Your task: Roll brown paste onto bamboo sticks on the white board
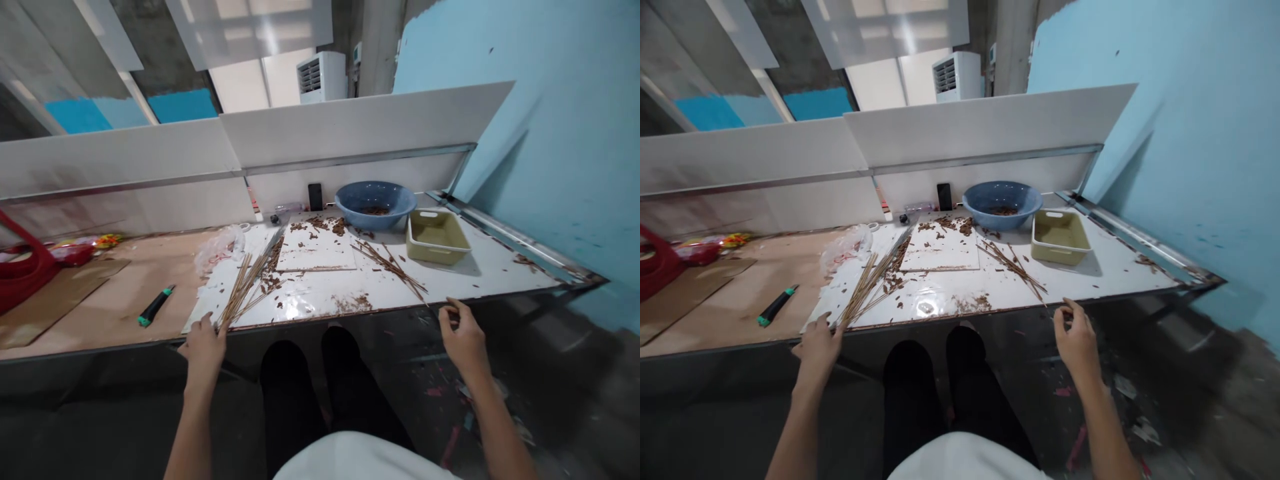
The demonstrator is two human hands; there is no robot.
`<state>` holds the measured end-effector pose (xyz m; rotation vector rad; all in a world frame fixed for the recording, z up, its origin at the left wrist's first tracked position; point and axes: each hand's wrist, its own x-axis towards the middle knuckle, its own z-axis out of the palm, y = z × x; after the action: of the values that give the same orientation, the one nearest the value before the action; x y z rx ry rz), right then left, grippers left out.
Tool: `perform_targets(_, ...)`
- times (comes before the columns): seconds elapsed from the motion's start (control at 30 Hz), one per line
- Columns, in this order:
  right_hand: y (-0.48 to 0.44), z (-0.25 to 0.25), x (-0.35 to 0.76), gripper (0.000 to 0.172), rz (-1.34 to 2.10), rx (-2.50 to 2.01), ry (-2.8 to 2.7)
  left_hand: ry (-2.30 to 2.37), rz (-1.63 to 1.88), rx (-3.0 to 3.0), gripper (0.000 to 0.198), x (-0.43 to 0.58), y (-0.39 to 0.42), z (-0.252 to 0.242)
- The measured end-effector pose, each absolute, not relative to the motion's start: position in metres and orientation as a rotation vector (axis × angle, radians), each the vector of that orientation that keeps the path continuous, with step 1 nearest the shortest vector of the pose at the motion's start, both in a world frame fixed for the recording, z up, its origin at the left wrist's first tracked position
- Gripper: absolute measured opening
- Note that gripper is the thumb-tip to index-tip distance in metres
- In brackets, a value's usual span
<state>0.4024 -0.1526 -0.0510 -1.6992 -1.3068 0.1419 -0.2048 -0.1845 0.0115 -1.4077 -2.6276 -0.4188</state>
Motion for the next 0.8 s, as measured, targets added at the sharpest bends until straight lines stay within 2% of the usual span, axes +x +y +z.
perform_targets(0.17,-0.153,-0.058,0.403,0.057,0.123,-1.692,-1.329,-2.607,-0.369,-1.454,0.043,-0.218,-0.189,0.005)
perform_targets(0.33,-0.153,-0.063,0.4,0.051,0.124,-1.672,-1.374,-2.581,-0.342,-1.466,0.04,-0.223,-0.183,0.007)
perform_targets(0.63,-0.154,-0.07,0.399,0.044,0.146,-1.668,-1.427,-2.336,-0.735,-1.547,0.03,-0.222,-0.172,0.021)
perform_targets(0.8,-0.155,-0.073,0.396,0.041,0.175,-1.661,-1.446,-2.407,-0.783,-1.396,0.038,-0.218,-0.17,0.027)
